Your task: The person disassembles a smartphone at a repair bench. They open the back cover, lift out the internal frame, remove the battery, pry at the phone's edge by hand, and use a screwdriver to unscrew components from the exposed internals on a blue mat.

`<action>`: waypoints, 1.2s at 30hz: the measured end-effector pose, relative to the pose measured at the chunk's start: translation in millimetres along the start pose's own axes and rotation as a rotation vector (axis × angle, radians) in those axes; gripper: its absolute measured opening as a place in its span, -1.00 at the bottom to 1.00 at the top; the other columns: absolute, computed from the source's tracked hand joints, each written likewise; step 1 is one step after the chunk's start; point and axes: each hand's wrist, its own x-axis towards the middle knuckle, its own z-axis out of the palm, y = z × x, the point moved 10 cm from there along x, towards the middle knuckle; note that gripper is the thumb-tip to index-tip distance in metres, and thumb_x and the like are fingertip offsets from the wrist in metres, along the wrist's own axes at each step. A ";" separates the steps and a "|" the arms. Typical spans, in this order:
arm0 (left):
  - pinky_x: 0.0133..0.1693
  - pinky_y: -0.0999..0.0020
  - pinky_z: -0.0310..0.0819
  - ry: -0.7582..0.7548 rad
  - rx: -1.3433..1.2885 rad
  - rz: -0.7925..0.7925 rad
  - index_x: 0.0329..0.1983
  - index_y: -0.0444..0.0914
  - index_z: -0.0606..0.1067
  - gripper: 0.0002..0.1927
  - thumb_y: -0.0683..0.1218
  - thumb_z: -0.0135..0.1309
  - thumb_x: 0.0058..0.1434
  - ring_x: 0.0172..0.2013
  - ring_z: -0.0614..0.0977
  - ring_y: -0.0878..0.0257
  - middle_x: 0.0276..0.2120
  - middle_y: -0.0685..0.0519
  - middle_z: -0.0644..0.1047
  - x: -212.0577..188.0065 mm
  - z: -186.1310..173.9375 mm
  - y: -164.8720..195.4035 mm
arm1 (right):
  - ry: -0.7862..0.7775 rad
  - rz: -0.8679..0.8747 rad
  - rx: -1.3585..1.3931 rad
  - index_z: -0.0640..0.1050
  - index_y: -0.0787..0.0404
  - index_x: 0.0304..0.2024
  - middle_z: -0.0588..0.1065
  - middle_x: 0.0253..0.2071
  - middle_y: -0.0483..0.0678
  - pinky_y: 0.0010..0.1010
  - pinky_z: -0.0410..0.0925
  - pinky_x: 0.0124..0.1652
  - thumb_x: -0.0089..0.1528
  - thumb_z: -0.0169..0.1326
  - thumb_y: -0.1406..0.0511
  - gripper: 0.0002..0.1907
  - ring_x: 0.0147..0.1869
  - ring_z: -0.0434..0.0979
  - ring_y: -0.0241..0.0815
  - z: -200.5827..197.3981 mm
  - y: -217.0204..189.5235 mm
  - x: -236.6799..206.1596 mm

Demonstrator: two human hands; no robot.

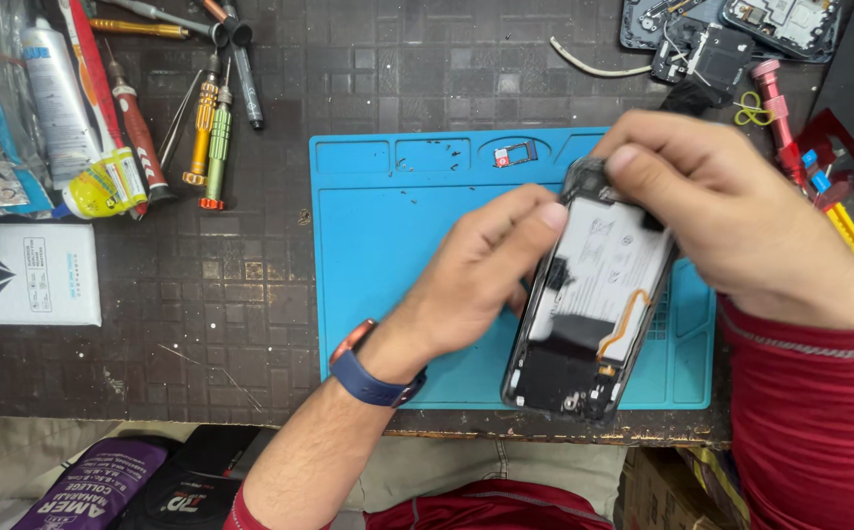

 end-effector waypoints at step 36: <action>-0.05 0.34 0.57 0.241 -0.642 0.107 0.09 -0.32 0.45 -0.66 0.04 -0.14 0.55 -0.10 0.65 0.26 -0.07 -0.03 0.60 -2.8 -43.4 3.8 | -0.143 -0.925 -0.688 0.57 0.05 0.00 0.51 0.15 0.02 -0.07 0.25 0.22 -0.12 0.04 0.43 -0.41 0.34 0.39 0.11 72.4 -124.8 -61.7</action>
